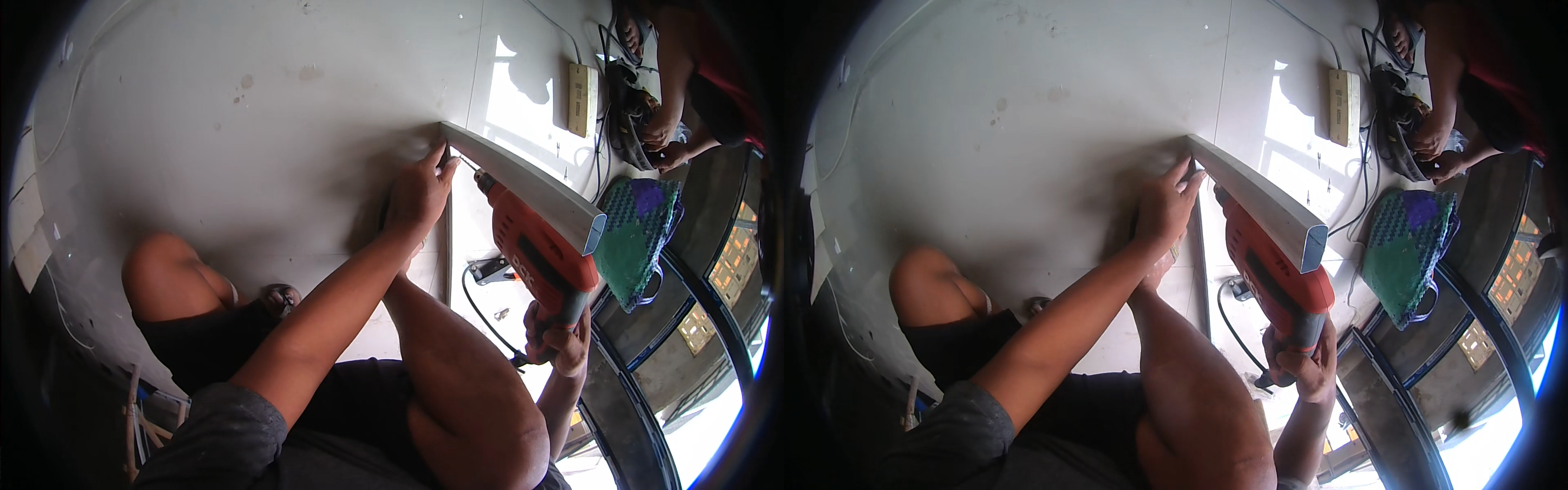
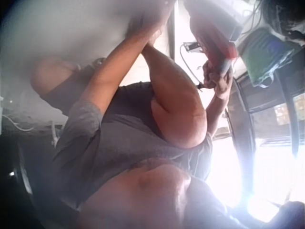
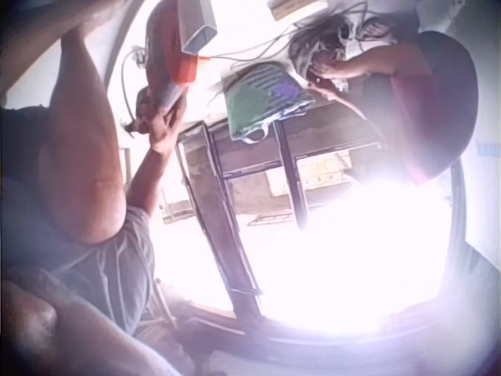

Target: The person assembles a metal frame on the floor, using a square ruler to ensure right angles. They secure the frame with a staple gun and later use a power drill to fasten components. The task involves measuring, aligning, and fastening metal pieces.

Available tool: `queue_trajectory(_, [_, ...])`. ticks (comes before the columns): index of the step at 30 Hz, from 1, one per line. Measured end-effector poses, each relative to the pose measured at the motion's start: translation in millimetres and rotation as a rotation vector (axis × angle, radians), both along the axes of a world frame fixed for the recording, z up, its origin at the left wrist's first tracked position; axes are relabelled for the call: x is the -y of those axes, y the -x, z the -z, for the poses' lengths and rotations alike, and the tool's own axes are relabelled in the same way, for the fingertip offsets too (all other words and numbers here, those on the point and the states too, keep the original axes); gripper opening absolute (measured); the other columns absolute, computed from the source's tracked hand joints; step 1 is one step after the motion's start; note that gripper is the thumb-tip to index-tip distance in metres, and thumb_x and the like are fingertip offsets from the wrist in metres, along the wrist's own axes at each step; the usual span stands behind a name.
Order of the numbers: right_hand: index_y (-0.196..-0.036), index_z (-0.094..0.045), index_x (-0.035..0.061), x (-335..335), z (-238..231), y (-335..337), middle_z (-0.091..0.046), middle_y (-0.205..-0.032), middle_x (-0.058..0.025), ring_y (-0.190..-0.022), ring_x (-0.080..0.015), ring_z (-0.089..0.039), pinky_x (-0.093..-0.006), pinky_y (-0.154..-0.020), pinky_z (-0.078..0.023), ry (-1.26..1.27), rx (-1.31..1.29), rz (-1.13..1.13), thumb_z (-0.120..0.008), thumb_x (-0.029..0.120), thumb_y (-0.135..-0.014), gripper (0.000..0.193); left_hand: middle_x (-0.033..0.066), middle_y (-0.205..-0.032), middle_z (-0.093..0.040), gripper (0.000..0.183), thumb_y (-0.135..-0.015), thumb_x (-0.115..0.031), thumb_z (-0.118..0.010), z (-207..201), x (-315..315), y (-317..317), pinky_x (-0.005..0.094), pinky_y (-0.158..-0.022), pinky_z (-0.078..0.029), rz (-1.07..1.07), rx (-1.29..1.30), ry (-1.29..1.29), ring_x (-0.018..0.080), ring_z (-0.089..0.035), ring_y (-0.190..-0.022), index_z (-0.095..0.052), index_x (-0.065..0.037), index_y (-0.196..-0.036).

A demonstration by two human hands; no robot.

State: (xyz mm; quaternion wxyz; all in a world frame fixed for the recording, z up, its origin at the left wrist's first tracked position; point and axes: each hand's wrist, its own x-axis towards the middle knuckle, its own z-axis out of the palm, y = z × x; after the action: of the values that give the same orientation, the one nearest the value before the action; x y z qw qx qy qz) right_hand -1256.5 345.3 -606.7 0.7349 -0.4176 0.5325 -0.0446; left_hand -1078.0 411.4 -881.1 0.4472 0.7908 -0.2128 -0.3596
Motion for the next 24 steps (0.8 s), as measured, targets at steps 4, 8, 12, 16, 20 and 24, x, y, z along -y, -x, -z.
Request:
queue_trajectory(4, [-0.123,-0.05,-0.0075,5.6,2.3,-6.9,-0.055,-0.073,-0.0079,-0.046,-0.0127,-0.052,-0.0259,-0.042,-0.041,-0.005,-0.011,-0.016,-0.072,0.011,-0.072,0.059,0.026,-0.087,-0.073,0.045,-0.099,-0.03,-0.073,-4.6,1.0,-2.5,0.046,-0.069,-0.06,0.021,-0.02,-0.024,0.0407,-0.075,-0.083,-0.067,-0.007,-0.137])
queue_trajectory(8, [-0.127,-0.048,-0.0074,6.5,5.4,-8.2,-0.054,-0.073,-0.0073,-0.046,-0.0126,-0.052,-0.0265,-0.042,-0.041,-0.016,-0.022,-0.019,-0.07,0.01,-0.072,0.062,0.0309,-0.101,-0.073,0.045,-0.1,-0.025,-0.073,-17.3,2.9,-8.6,0.0419,-0.077,-0.061,0.063,-0.097,-0.067,0.0401,-0.076,-0.097,-0.065,0.001,-0.137])
queue_trajectory(12, [-0.13,-0.047,-0.0073,9.2,5.9,-8.0,-0.055,-0.075,-0.0078,-0.047,-0.0126,-0.052,-0.0265,-0.043,-0.041,-0.037,-0.015,-0.048,-0.068,0.007,-0.072,0.063,0.031,-0.1,-0.073,0.045,-0.1,-0.023,-0.072,-19.8,1.9,-9.2,0.0425,-0.078,-0.062,0.056,-0.07,-0.058,0.0408,-0.076,-0.096,-0.064,0.0,-0.138])
queue_trajectory(16, [-0.132,-0.047,-0.0066,11.0,1.0,-14.7,-0.056,-0.079,-0.0077,-0.053,-0.014,-0.056,-0.0264,-0.046,-0.043,-0.054,-0.058,-0.049,-0.067,0.006,-0.072,0.064,0.0305,-0.099,-0.073,0.045,-0.101,-0.023,-0.071,-21.2,1.1,-10.7,0.0432,-0.079,-0.062,0.068,-0.076,-0.058,0.0411,-0.076,-0.096,-0.064,0.0,-0.138])
queue_trajectory(20, [-0.133,-0.05,-0.0063,11.9,-11.4,-27.1,-0.063,-0.088,-0.0101,-0.069,-0.0187,-0.066,-0.0288,-0.055,-0.05,0.0,-0.229,-0.113,-0.063,0.007,-0.075,0.061,0.0292,-0.095,-0.074,0.045,-0.1,-0.025,-0.07,-21.2,-0.5,-9.3,0.0452,-0.078,-0.061,0.106,0.003,-0.08,0.0417,-0.076,-0.092,-0.065,-0.001,-0.138])
queue_trajectory(24, [-0.131,-0.054,-0.0044,-0.6,-17.6,-69.8,-0.07,-0.092,-0.0137,-0.079,-0.0198,-0.07,-0.0331,-0.068,-0.055,0.359,-0.56,-0.231,-0.066,0.012,-0.08,0.055,0.0216,-0.083,-0.073,0.047,-0.097,-0.029,-0.072,-11.0,-0.6,-1.0,0.0505,-0.069,-0.058,0.055,0.108,-0.027,0.0407,-0.072,-0.075,-0.066,-0.012,-0.14])
